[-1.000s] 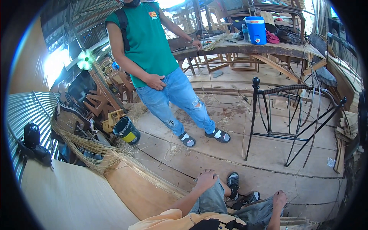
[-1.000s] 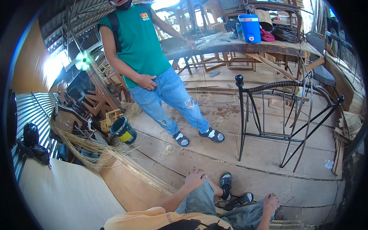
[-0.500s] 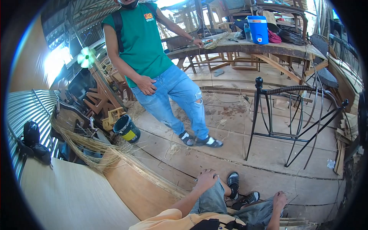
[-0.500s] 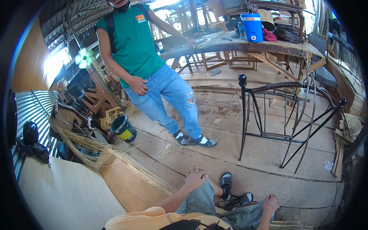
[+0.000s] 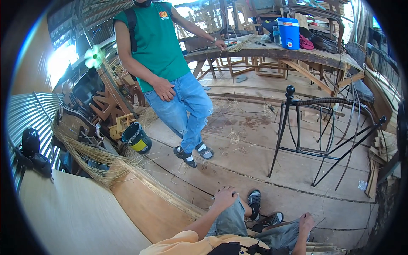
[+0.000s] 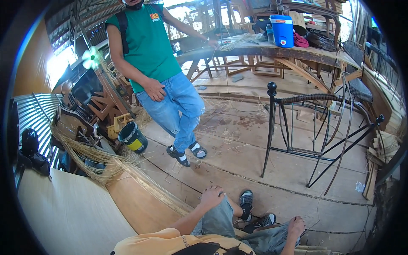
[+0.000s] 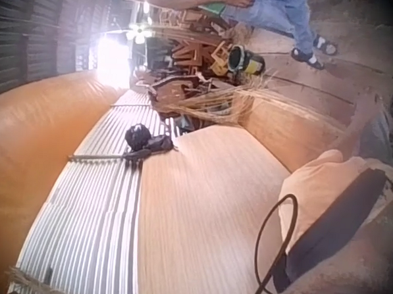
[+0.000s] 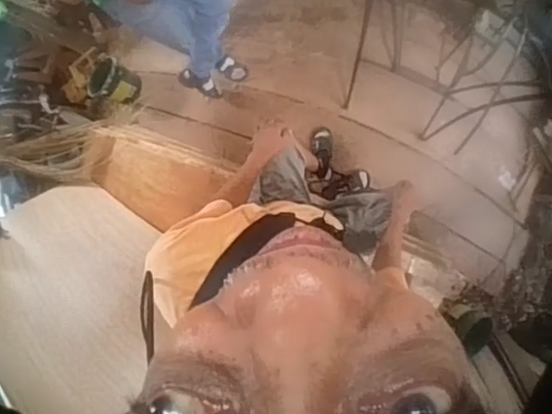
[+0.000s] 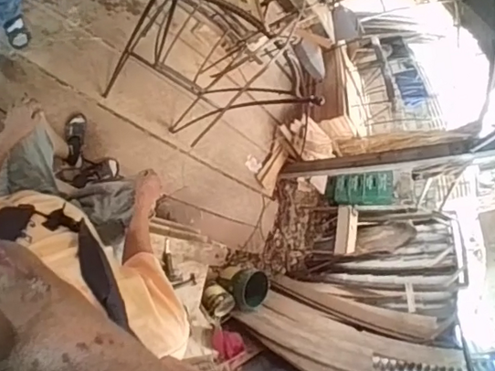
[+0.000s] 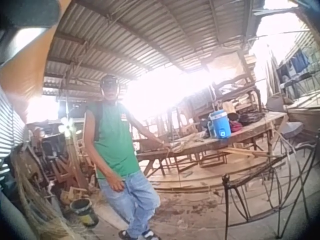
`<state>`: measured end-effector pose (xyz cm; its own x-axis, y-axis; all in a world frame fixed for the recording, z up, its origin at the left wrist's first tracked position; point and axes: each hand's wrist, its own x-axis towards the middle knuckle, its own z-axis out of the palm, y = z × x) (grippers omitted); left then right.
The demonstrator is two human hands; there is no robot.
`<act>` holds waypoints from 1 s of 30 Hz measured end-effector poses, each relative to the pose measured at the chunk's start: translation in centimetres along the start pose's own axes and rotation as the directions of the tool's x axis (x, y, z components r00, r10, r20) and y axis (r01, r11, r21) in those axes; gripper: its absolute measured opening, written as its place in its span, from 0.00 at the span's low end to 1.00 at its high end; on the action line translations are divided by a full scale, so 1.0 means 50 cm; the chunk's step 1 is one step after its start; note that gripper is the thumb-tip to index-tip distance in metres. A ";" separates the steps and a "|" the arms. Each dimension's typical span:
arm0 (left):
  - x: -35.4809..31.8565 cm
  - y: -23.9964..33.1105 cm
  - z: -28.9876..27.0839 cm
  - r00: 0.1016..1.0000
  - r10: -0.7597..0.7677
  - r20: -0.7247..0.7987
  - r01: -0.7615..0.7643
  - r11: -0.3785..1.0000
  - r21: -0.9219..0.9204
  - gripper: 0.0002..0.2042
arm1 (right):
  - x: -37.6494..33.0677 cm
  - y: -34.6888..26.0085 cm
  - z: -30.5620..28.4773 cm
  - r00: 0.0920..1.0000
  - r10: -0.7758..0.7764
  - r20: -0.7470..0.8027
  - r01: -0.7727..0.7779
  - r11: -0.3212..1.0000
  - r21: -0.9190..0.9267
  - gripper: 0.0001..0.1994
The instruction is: The person weaves rattan furniture by wrapping and securing rattan strips around the backrest of a metal chair frame by hand and with a hand tool.
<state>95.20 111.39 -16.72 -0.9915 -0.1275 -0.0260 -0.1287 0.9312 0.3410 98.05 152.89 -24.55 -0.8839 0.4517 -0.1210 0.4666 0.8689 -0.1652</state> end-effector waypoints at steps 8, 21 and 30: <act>-0.001 -0.014 -0.002 1.000 -0.001 0.020 0.001 1.000 -0.005 0.16 | -0.021 -0.027 -0.029 0.999 0.010 0.032 -0.010 1.000 0.009 0.12; -0.141 0.218 -0.030 0.173 0.608 0.775 0.399 0.676 -0.619 0.26 | 0.004 -0.016 -0.038 0.990 0.059 0.126 -0.068 0.995 0.067 0.14; -0.171 0.252 -0.047 -0.151 0.582 0.799 0.387 0.778 -0.494 0.27 | -0.007 -0.009 -0.033 0.994 0.043 0.102 -0.054 0.993 0.101 0.14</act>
<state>102.11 123.41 -9.97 0.0597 0.8342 -0.5482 -0.4748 0.5068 0.7195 98.11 152.66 -22.82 -0.8551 0.4659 -0.2276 0.5141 0.8185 -0.2563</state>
